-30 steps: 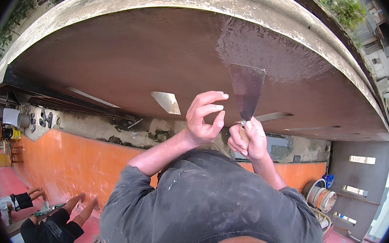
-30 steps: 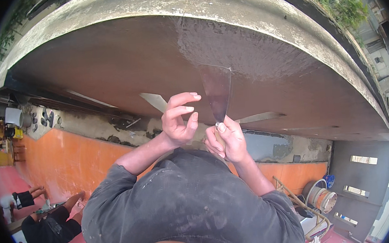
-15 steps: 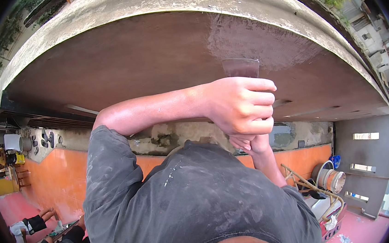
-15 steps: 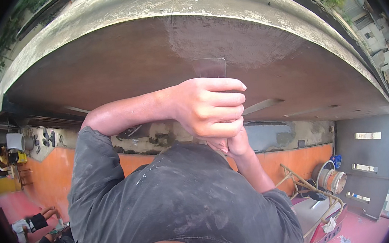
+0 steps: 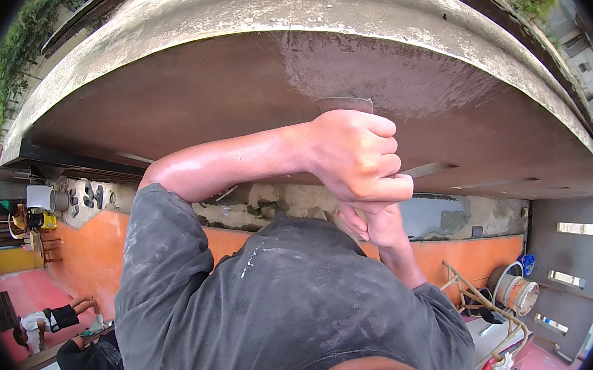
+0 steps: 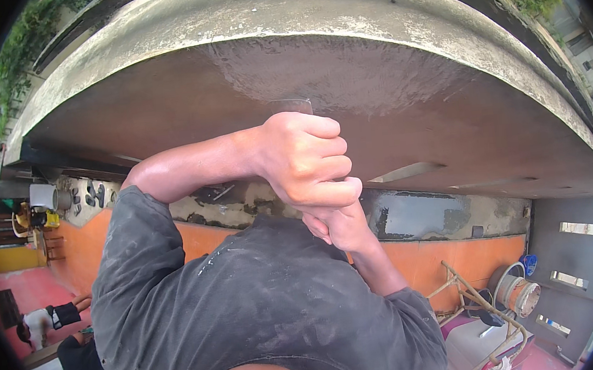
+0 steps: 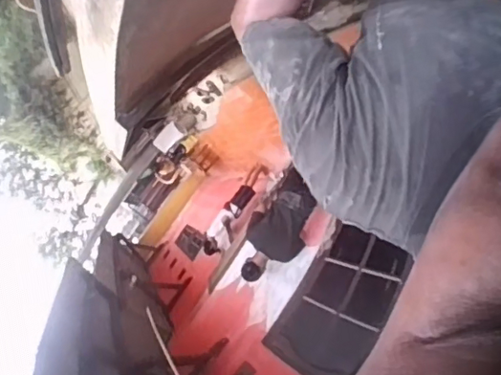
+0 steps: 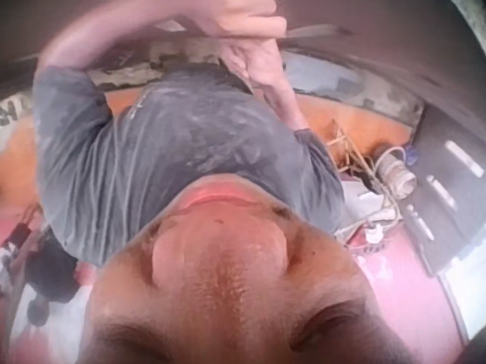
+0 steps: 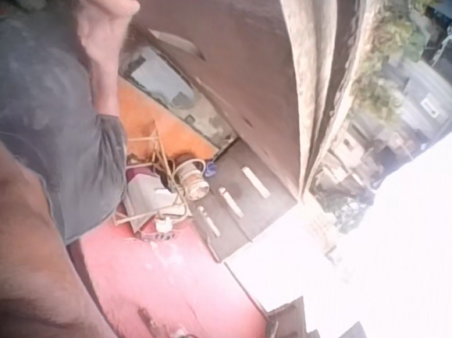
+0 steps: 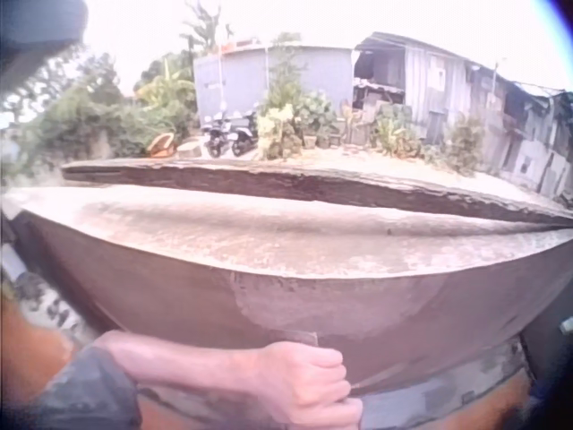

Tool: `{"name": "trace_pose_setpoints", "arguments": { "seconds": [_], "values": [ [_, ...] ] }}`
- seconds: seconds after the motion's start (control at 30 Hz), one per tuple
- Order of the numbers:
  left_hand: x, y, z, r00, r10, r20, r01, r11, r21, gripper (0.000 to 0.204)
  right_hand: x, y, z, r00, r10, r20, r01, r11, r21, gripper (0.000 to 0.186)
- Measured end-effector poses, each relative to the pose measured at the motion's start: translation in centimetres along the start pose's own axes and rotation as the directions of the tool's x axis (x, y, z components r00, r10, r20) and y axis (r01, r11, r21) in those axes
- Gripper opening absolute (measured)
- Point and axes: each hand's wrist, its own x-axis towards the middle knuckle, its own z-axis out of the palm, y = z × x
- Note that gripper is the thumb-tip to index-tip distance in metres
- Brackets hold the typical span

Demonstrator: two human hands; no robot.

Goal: The person uses a metal trowel to smooth a wet plaster or cement surface on a curved ceiling. The person repeatedly scrapes and levels the material across the overhead surface.

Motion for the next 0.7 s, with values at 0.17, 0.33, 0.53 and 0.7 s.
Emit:
{"name": "trace_pose_setpoints", "arguments": {
  "seconds": [0.17, 0.33, 0.53, 0.7],
  "values": [
    [-0.5, 0.0, 0.5, 0.999, -0.004, -0.039, 0.002, 0.999, -0.043, 0.046, 0.2, 0.6, 0.3, 0.999, 0.001, -0.052, -0.001, 1.000, -0.011, 0.034],
    [-0.1, -0.5, -1.8, 0.996, -0.018, 0.089, 0.015, 0.999, 0.030, 0.042, 1.2, 0.2, 0.5, 0.999, -0.033, -0.025, 0.032, 0.999, -0.041, 0.036],
    [-0.8, -0.1, -1.2, 0.997, -0.035, 0.072, 0.037, 0.999, -0.034, 0.041, 1.3, 1.1, 0.5, 1.000, 0.000, -0.010, -0.001, 1.000, -0.031, 0.036],
    [-0.5, -0.7, -2.8, 0.998, 0.010, 0.054, -0.005, 0.995, -0.099, 0.040, 1.7, 1.8, 1.5, 0.999, -0.043, -0.034, 0.043, 0.999, 0.009, 0.031]
  ]
}}
